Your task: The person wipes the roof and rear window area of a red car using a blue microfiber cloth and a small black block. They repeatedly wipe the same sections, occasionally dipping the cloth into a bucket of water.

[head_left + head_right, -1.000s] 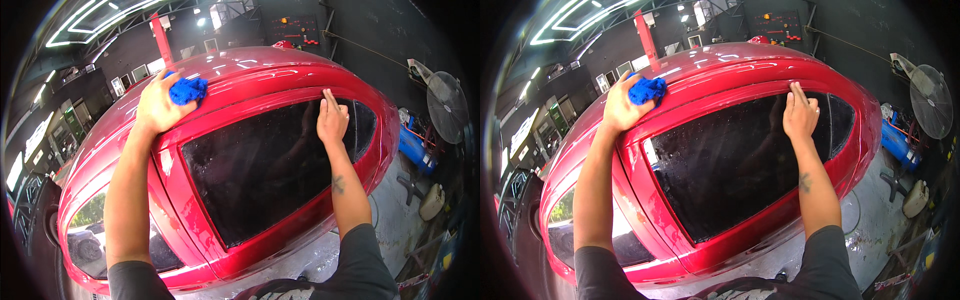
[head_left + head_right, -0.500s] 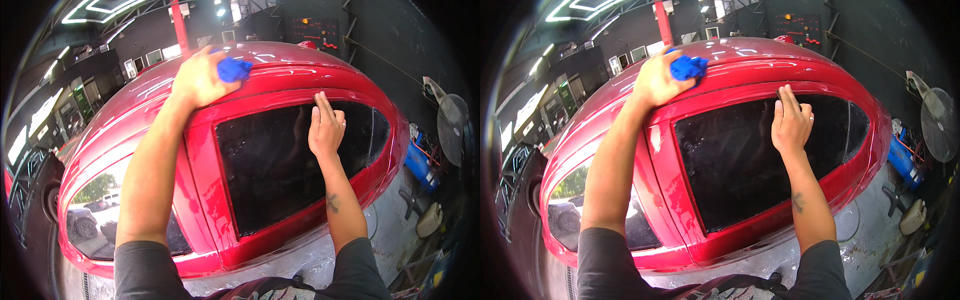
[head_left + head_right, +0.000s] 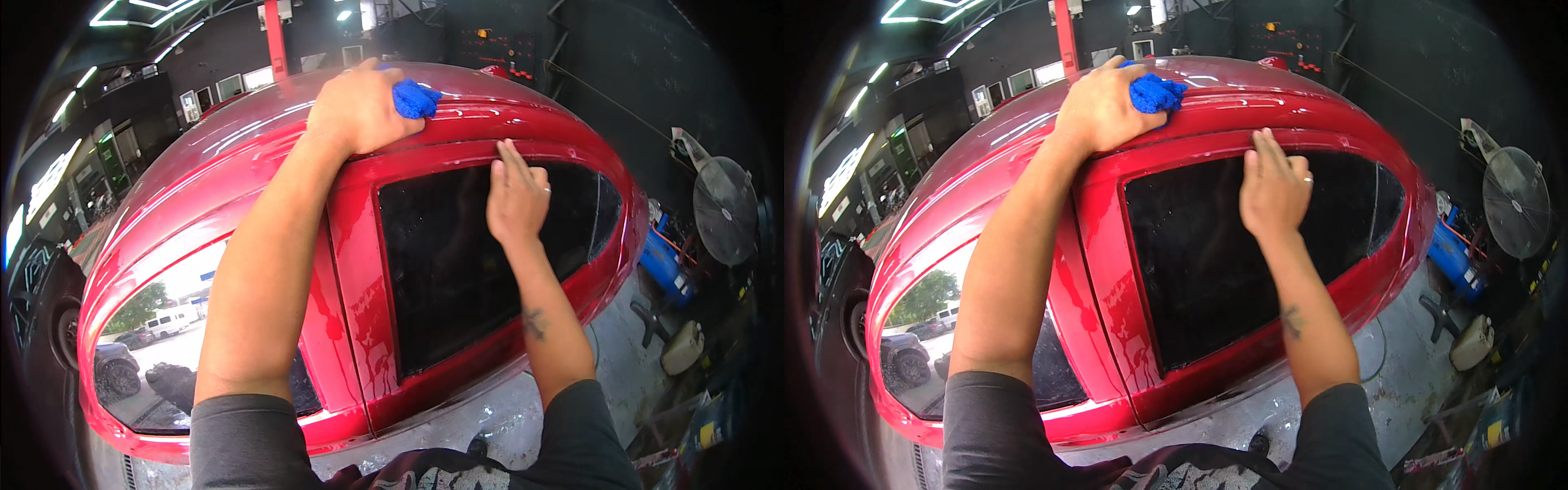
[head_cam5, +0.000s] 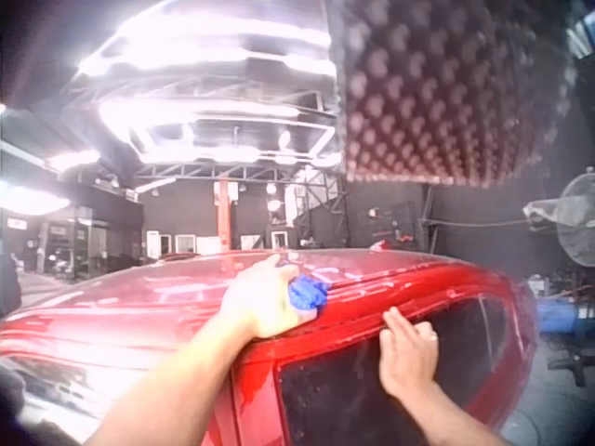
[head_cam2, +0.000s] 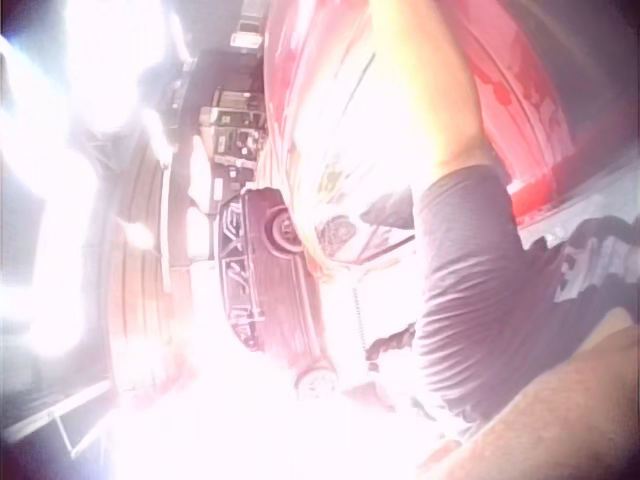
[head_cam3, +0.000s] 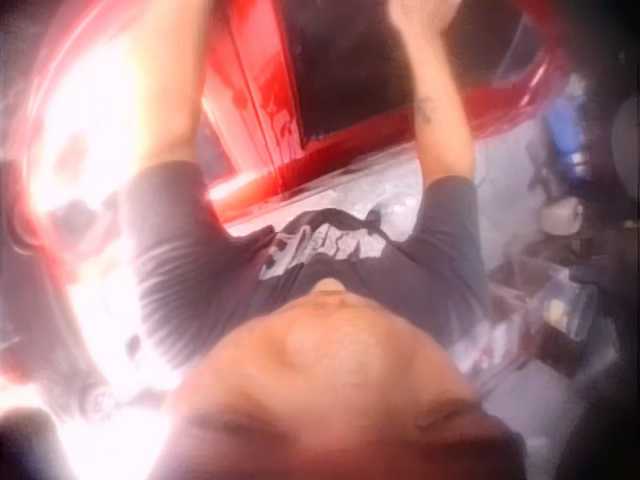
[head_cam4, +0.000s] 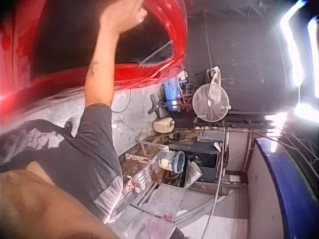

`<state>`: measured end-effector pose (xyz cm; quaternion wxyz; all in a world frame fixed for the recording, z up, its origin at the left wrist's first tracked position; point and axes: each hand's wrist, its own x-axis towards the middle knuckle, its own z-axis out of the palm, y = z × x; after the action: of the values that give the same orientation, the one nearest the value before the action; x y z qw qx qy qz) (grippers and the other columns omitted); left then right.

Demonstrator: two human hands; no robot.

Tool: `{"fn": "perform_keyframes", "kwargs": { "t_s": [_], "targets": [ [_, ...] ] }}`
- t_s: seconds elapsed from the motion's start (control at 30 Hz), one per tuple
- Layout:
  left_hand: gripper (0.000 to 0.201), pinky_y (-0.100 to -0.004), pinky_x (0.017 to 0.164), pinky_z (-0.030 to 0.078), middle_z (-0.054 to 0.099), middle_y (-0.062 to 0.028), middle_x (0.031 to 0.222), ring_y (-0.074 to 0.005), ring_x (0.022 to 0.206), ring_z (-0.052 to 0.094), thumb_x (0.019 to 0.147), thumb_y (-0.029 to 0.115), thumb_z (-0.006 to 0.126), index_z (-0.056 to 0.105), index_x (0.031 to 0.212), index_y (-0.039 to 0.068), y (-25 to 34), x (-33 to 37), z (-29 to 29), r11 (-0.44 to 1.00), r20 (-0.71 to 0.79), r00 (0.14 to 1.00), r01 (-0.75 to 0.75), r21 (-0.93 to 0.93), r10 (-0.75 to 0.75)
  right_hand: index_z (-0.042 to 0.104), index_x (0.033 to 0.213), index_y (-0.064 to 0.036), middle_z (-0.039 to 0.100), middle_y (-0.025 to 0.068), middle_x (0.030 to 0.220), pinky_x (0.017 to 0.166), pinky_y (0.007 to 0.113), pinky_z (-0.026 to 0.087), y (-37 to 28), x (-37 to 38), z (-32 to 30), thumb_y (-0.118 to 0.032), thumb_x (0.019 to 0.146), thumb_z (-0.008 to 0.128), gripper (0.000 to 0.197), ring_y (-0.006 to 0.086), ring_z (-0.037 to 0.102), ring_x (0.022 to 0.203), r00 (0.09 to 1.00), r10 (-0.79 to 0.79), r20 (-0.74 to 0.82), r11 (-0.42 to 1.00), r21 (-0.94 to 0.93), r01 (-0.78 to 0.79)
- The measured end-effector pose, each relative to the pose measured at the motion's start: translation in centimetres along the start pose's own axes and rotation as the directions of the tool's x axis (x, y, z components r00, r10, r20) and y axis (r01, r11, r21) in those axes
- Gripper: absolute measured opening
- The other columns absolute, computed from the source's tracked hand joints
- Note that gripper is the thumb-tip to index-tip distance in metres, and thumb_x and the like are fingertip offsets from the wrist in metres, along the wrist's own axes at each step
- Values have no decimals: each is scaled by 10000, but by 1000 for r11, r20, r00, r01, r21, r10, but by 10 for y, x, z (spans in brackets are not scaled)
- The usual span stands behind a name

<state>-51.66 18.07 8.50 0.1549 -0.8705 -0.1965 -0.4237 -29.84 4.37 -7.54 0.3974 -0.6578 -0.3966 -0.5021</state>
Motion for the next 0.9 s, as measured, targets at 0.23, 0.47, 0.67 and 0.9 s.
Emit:
{"fn": "perform_keyframes", "kwargs": {
  "t_s": [0.23, 0.47, 0.67, 0.9],
  "targets": [
    [677, -554, 1041, 604, 721, -231, 1270, -476, 1178, 736, 763, 475, 880, 789, 1315, 93, -16, -8, 6, 998, -67, 996, -60, 25, 62, 779, 1395, -152, 734, 37, 1506, 913, 484, 508, -106, -15, -17, -320, 1023, 746, 410, 293, 640, 1004, 964, -263, 44, 917, 322, 235],
    [722, -533, 1063, 595, 677, -176, 1433, -452, 1259, 714, 740, 334, 912, 748, 1437, 240, 4, -6, -10, 996, 114, 990, -90, 2, 89, 695, 1536, -144, 760, 164, 1428, 1116, 507, 510, 106, 6, -26, -406, 1191, 467, 490, 380, 700, 1195, 929, 264, 259, 957, 50, -286],
    [479, -522, 1050, 586, 715, -114, 1437, -395, 1236, 725, 729, 239, 919, 864, 1205, 253, 18, -9, 8, 909, -56, 907, -416, 25, 417, 614, 1484, -81, 752, 37, 1117, 743, 256, 536, 192, -131, -95, -389, 1203, 557, 421, 106, 735, 923, 649, 677, 347, 370, 601, -708],
    [332, -509, 995, 530, 694, -74, 1151, -330, 1147, 678, 751, 285, 836, 820, 1071, 199, 143, 52, 129, 845, -110, 842, -508, 168, 528, 650, 1460, -79, 738, 45, 1270, 827, 313, 619, 223, -228, -140, -319, 1180, 597, 372, 170, 729, 1132, 338, 703, 626, -135, 584, -801]
  ]
}}
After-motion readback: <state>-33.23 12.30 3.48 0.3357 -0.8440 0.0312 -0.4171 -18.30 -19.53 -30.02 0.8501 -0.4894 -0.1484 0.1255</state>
